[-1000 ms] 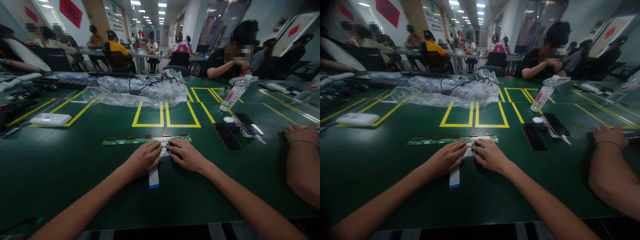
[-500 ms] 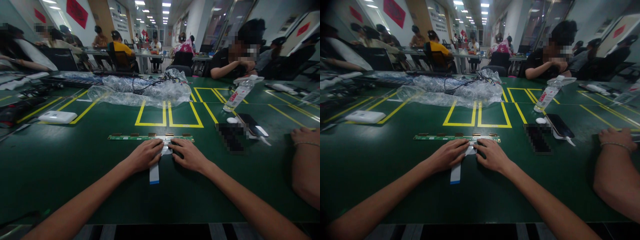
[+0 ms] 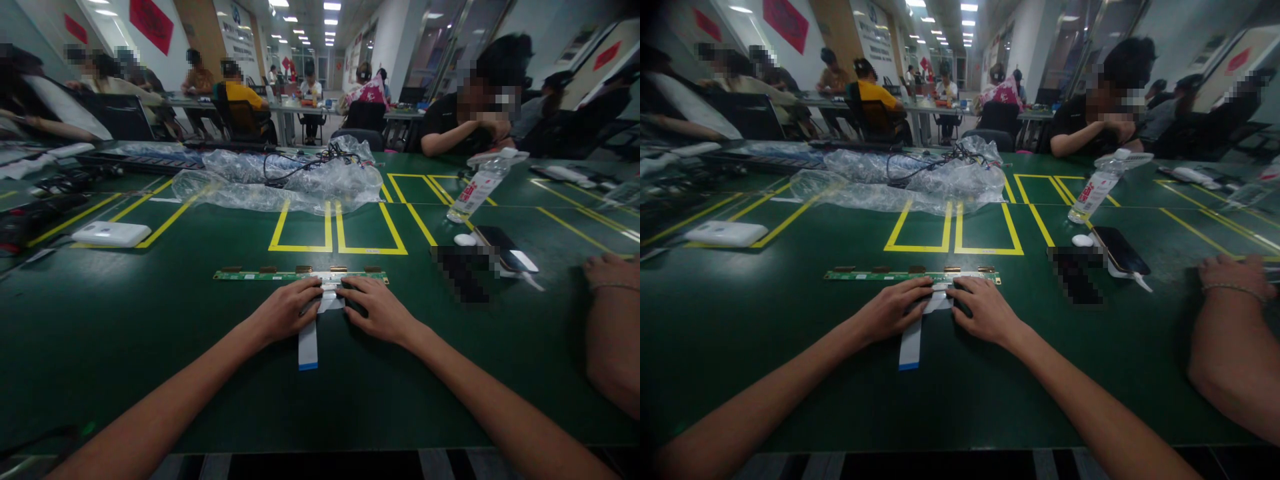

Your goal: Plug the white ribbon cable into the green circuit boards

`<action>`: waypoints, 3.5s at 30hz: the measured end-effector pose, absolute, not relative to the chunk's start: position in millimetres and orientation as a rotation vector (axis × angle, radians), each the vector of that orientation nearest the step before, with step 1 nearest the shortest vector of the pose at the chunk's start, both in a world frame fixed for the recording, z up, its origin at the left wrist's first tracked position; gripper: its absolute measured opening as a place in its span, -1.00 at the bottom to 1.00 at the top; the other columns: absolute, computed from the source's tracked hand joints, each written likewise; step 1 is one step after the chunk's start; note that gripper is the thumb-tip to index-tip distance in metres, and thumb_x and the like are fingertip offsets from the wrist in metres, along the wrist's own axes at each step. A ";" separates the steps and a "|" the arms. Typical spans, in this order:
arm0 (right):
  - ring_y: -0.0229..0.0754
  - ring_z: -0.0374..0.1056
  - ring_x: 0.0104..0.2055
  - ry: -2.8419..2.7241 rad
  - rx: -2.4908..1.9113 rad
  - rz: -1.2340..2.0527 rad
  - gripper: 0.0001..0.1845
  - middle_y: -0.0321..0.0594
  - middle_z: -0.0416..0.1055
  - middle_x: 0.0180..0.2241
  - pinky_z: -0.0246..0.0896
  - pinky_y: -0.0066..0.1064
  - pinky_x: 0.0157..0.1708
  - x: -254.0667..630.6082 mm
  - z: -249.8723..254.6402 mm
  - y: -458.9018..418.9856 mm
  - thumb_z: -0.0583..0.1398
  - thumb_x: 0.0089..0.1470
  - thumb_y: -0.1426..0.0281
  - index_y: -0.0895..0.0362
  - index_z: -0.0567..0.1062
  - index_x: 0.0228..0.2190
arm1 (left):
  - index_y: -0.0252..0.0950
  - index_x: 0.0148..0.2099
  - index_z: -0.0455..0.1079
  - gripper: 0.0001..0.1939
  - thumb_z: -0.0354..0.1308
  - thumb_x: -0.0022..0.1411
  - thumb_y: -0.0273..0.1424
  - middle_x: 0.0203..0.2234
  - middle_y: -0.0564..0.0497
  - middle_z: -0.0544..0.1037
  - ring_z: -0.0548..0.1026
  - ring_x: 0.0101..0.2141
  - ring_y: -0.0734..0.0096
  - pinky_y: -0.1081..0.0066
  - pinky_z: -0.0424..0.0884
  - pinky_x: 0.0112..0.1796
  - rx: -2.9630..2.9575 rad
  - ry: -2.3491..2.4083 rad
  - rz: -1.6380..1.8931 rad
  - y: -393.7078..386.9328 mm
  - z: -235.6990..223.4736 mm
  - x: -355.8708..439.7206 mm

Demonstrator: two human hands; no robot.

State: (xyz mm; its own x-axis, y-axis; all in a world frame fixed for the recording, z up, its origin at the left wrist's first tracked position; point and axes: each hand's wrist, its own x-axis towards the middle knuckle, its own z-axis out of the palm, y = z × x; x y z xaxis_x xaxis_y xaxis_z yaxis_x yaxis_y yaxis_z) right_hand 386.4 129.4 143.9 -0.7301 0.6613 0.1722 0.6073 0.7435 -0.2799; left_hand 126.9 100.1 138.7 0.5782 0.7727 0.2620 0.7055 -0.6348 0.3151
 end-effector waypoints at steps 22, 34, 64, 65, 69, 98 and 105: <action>0.07 0.16 0.31 -2.650 -0.984 0.317 -0.51 -0.04 0.28 0.26 0.10 0.11 0.25 388.2 140.8 129.2 0.14 0.27 0.30 0.06 0.40 0.20 | -0.37 0.26 0.36 -0.56 0.03 0.40 -0.37 0.18 -0.25 0.40 0.36 0.17 0.03 -0.03 0.41 0.12 2.754 1.259 0.467 98.6 139.8 125.8; 0.04 0.23 0.27 -2.586 -0.955 0.373 -0.58 -0.06 0.35 0.22 0.15 0.09 0.24 389.5 140.0 130.7 0.14 0.26 0.32 0.06 0.48 0.12 | -0.33 0.30 0.31 -0.54 0.04 0.41 -0.35 0.21 -0.22 0.36 0.34 0.17 0.04 0.01 0.39 0.13 2.755 1.261 0.419 97.2 141.6 124.5; 0.07 0.21 0.27 -2.658 -0.950 0.246 -0.54 0.00 0.32 0.23 0.14 0.07 0.24 389.8 136.1 131.5 0.12 0.26 0.35 0.14 0.45 0.16 | -0.32 0.36 0.22 -0.50 -0.01 0.43 -0.35 0.27 -0.24 0.28 0.27 0.24 0.00 0.00 0.28 0.19 2.809 1.222 0.286 99.9 138.6 118.2; 0.06 0.21 0.27 -2.659 -0.954 0.247 -0.54 -0.01 0.32 0.23 0.15 0.06 0.24 389.9 135.8 131.5 0.12 0.26 0.36 0.14 0.45 0.16 | -0.33 0.36 0.23 -0.50 -0.01 0.43 -0.35 0.27 -0.24 0.28 0.26 0.24 0.00 0.00 0.28 0.19 2.810 1.221 0.285 99.6 139.1 118.6; 0.06 0.20 0.28 -2.660 -0.965 0.225 -0.52 -0.01 0.31 0.23 0.14 0.06 0.25 389.0 134.9 130.6 0.10 0.27 0.35 0.14 0.42 0.18 | -0.34 0.37 0.21 -0.50 -0.05 0.45 -0.33 0.27 -0.24 0.28 0.27 0.23 0.01 0.01 0.29 0.18 2.809 1.242 0.267 98.9 141.5 120.4; 0.13 0.16 0.27 -2.717 -1.041 0.122 -0.43 0.07 0.25 0.25 0.09 0.05 0.23 383.1 140.4 132.8 0.08 0.29 0.18 0.19 0.35 0.23 | -0.34 0.38 0.18 -0.45 -0.02 0.45 -0.23 0.29 -0.23 0.25 0.27 0.23 0.00 0.02 0.31 0.17 2.818 1.348 0.234 100.8 138.9 128.9; 0.18 0.18 0.21 -2.707 -1.086 0.102 -0.42 0.12 0.24 0.22 0.13 0.09 0.18 379.7 143.1 129.4 0.08 0.29 0.16 0.18 0.36 0.22 | -0.36 0.37 0.19 -0.44 0.00 0.45 -0.22 0.29 -0.25 0.26 0.26 0.24 -0.01 0.01 0.29 0.18 2.811 1.341 0.250 99.2 141.4 130.3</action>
State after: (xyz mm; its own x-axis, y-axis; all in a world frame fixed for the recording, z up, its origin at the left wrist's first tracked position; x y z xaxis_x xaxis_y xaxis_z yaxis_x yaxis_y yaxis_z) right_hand 379.7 129.4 143.1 -0.7018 0.6893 0.1797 0.6738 0.7242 -0.1466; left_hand 130.3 99.2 141.4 0.6186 0.7737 0.1368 0.7710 -0.6313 0.0839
